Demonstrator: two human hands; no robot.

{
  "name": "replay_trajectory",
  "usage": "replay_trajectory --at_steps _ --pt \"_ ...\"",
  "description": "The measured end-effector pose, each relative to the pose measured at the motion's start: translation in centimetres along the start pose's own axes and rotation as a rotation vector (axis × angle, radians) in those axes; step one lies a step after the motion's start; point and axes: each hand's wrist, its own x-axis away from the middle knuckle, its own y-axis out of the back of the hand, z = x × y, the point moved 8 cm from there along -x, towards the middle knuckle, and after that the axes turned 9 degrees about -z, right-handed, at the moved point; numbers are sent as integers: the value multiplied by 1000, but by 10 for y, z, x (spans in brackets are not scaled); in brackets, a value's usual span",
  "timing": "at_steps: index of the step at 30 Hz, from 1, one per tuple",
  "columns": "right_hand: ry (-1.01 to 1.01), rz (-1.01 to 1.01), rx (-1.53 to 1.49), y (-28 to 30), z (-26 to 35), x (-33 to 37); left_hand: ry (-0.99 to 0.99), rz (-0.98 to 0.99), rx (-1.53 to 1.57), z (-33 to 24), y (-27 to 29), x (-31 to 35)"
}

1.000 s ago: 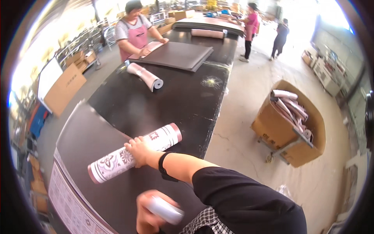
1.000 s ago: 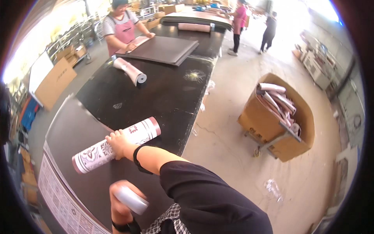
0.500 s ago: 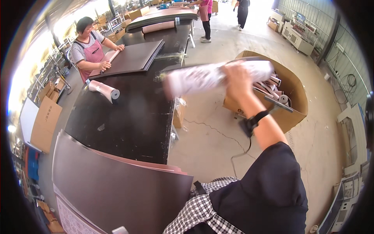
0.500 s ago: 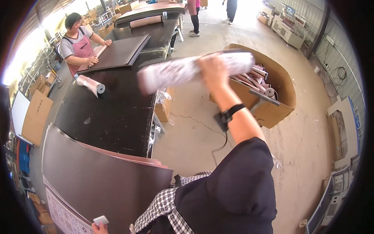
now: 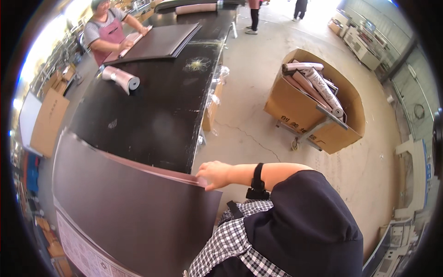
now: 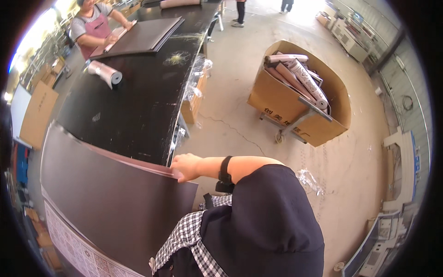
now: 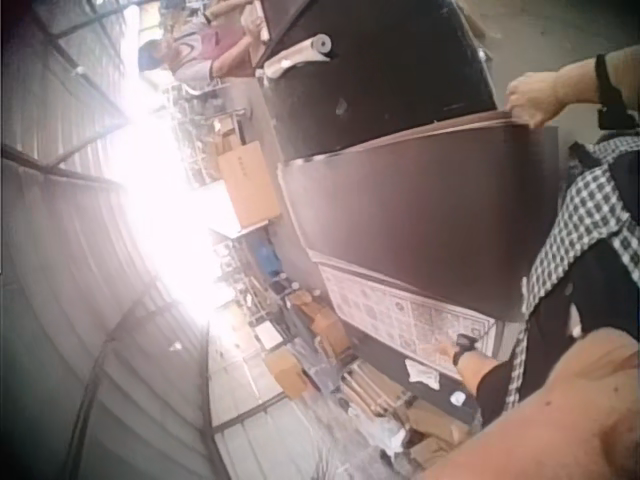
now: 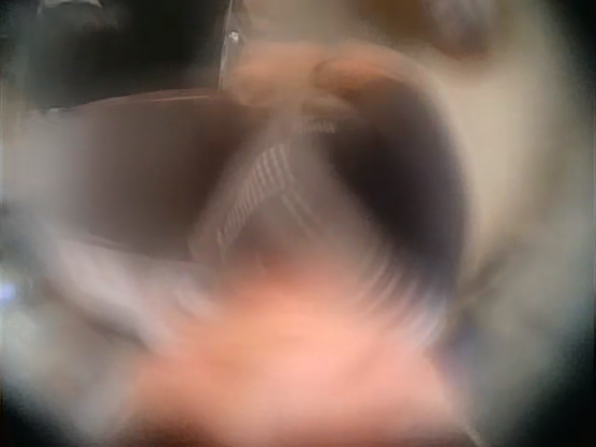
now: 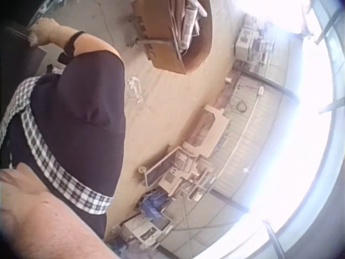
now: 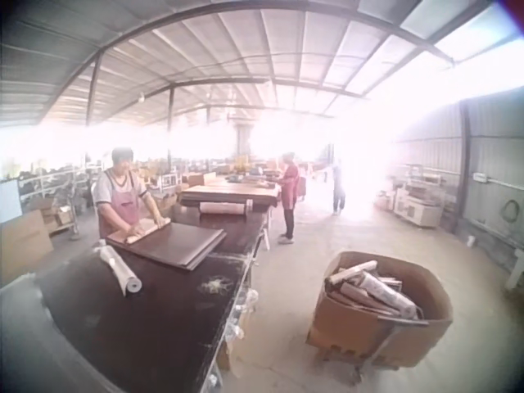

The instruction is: Rolling and securing thin flexible sheets into rolls and placing them into a box.

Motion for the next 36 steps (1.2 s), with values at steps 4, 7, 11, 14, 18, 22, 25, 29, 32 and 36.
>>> replay_trajectory --at_steps 4,7,11,14,18,22,25,29,32,36 --pt "147 109 7 -35 62 -24 -23 -40 125 86 -14 39" --pt "50 -138 -87 -17 61 -21 -27 104 371 38 -12 93" --pt "13 -407 -18 -3 50 -22 -240 444 603 -126 98 194" --pt "-48 -313 -326 -18 53 -30 -103 370 534 -121 134 235" --pt "-65 -225 -189 -17 64 -35 57 325 436 -113 149 229" --pt "-25 -256 -52 -4 84 -38 176 376 520 -109 143 221" --pt "-48 -223 -51 -5 74 -51 393 507 564 -110 139 212" --pt "-32 -134 9 -5 74 -75 385 581 647 -101 112 195" --pt "-2 -116 -111 -3 65 -86 164 710 591 -132 119 194" --pt "-283 174 -727 -22 49 -90 230 578 538 -122 117 193"
